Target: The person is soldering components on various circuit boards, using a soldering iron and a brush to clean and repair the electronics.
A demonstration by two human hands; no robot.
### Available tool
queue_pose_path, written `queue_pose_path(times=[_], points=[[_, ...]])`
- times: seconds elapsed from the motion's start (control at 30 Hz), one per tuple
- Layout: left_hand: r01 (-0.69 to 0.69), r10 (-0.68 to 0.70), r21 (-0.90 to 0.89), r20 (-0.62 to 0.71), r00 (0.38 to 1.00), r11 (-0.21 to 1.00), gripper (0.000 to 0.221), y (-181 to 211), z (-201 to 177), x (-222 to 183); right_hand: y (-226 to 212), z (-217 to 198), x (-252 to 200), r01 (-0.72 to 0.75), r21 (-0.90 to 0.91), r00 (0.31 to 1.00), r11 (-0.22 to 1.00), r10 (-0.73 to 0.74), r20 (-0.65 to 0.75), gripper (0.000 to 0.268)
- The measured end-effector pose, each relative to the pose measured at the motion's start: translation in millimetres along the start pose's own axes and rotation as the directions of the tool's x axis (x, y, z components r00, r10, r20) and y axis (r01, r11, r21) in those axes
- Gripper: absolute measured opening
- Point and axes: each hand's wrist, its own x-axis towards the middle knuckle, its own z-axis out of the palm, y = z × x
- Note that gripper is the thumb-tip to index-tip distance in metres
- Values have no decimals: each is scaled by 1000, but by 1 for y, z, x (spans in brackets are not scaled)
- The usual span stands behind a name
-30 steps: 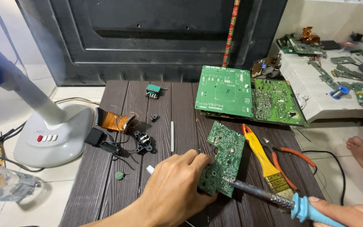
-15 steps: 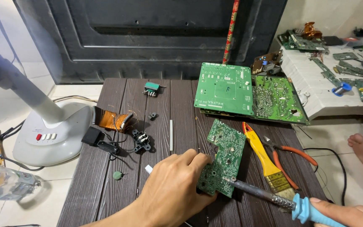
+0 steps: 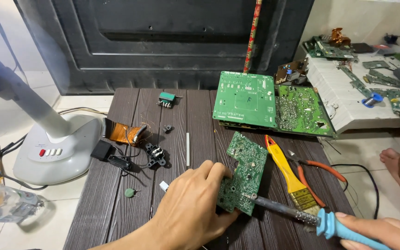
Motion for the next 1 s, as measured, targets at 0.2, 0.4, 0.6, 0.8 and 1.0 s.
queue_pose_path(times=[0.2,0.4,0.6,0.8,1.0], points=[[9,-8,35,-9,1000,999,60,-1,1,-1,34,11,-6,-2,54,1000,999,2,-3,49],[8,-8,-17,14,1000,1000,59,-1,0,0,22,9,-7,-1,42,999,999,2,-39,44],[52,-51,-10,65,997,999,62,-2,3,0,79,11,11,-923,376,372,85,453,810,57],[67,-66,-11,85,994,998,61,-3,4,-1,17,8,-1,41,59,997,997,-44,62,45],[65,-65,-9,59,996,998,61,-3,6,-1,12,12,-2,-3,26,1000,1000,3,-13,43]])
